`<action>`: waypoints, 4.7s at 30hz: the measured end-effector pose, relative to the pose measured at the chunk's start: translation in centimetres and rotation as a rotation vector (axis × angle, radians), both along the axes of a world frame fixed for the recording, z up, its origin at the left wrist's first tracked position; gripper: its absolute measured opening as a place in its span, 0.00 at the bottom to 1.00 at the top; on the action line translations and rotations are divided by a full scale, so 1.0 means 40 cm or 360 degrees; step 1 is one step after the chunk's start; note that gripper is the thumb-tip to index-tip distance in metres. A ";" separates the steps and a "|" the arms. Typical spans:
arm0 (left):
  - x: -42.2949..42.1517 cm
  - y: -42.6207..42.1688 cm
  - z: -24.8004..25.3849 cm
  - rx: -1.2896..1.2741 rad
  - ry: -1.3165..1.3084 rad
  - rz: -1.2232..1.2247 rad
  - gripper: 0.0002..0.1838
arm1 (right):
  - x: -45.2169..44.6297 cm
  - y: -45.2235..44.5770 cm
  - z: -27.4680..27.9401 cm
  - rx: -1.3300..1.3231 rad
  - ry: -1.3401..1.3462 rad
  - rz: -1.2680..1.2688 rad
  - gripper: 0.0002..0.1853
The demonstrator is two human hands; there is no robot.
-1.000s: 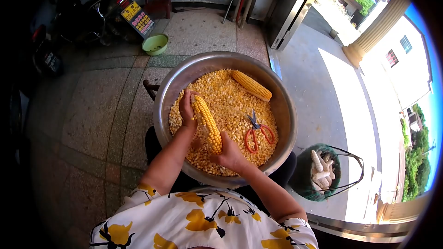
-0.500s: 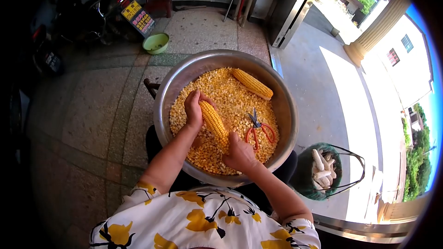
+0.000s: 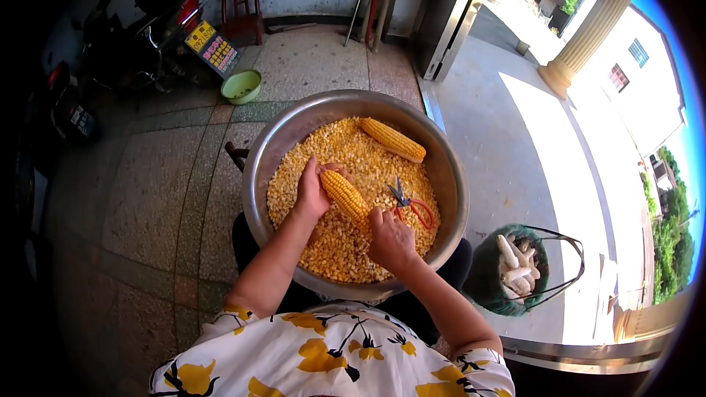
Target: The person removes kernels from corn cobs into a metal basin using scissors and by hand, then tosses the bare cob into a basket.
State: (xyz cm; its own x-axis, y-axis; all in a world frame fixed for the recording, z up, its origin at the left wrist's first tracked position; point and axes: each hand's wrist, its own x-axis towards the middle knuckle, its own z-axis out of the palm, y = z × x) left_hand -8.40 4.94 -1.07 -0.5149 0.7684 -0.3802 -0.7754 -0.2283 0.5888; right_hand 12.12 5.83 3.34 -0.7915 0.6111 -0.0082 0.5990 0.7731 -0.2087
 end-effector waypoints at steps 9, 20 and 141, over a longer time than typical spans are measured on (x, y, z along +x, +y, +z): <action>-0.025 -0.018 -0.044 0.0155 0.0794 0.0337 0.22 | -0.028 -0.037 0.065 -0.0647 -0.0042 -0.0074 0.29; 0.052 -0.001 0.004 -0.0078 0.0072 -0.0059 0.29 | -0.014 -0.012 0.014 -0.0301 0.0120 -0.0182 0.33; 0.212 -0.101 -0.003 -0.0240 0.2623 -0.0504 0.35 | -0.037 0.233 0.004 -0.2779 0.2289 -0.1120 0.17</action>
State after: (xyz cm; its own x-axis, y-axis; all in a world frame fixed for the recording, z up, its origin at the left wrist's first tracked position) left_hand 0.09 0.90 -1.20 -0.2542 0.9216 0.2935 0.6442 -0.0650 0.7621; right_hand 10.66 15.14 3.51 -0.5203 0.7190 -0.4608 -0.4707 -0.6916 -0.5478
